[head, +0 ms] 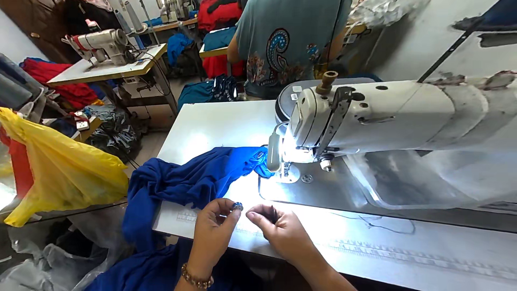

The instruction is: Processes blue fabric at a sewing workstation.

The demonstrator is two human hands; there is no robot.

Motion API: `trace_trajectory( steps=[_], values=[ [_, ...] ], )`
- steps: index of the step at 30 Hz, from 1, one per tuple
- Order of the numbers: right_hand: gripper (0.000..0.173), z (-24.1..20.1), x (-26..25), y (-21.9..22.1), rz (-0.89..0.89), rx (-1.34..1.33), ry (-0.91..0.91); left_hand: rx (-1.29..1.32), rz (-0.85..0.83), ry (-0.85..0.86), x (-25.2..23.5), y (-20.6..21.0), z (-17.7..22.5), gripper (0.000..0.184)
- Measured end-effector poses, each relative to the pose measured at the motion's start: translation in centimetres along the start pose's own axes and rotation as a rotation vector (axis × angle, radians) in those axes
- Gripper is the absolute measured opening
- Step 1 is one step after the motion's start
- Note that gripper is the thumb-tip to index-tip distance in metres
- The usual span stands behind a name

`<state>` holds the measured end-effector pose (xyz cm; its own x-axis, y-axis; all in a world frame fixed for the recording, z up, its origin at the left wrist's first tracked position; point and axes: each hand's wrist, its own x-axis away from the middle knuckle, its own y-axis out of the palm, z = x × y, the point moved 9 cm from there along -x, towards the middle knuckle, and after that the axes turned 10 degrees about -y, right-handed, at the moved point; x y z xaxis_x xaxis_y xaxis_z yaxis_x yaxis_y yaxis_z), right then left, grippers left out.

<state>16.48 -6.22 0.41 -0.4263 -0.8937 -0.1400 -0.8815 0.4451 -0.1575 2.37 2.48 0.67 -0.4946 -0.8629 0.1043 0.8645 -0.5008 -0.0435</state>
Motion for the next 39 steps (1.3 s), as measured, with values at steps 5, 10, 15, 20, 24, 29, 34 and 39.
trace_trajectory(
  steps=[5, 10, 15, 20, 24, 29, 34, 39],
  values=[
    [0.013, 0.6, 0.1, -0.3, 0.028, 0.032, -0.02, 0.126, 0.017, -0.101, -0.1, 0.5, -1.0, 0.008],
    [0.014, 0.7, 0.2, -0.3, 0.042, 0.074, -0.055, 0.21, 0.011, -0.182, -0.1, 0.5, -1.3, 0.01],
    [0.015, 0.7, 0.2, -0.6, 0.066, 0.094, -0.075, 0.259, 0.026, -0.196, -0.3, 0.0, -1.6, 0.014],
    [0.016, 0.7, 0.2, -1.1, 0.077, 0.137, -0.114, 0.276, 0.062, -0.191, -0.6, -1.1, -1.5, 0.015],
    [0.015, 0.9, 0.2, -2.4, 0.125, 0.15, -0.163, 0.308, 0.093, -0.171, -0.9, -2.2, -1.0, 0.018],
    [0.013, 1.2, 0.6, -4.9, 0.208, 0.216, -0.195, 0.388, 0.148, -0.203, -1.0, -3.8, -1.0, 0.021],
    [0.011, 1.4, 1.1, -8.1, 0.27, 0.255, -0.152, 0.437, 0.203, -0.225, -1.0, -4.9, -0.9, 0.023],
    [0.011, 1.4, 2.0, -11.6, 0.286, 0.3, -0.135, 0.48, 0.226, -0.256, -1.1, -5.2, -1.1, 0.022]
  ],
)
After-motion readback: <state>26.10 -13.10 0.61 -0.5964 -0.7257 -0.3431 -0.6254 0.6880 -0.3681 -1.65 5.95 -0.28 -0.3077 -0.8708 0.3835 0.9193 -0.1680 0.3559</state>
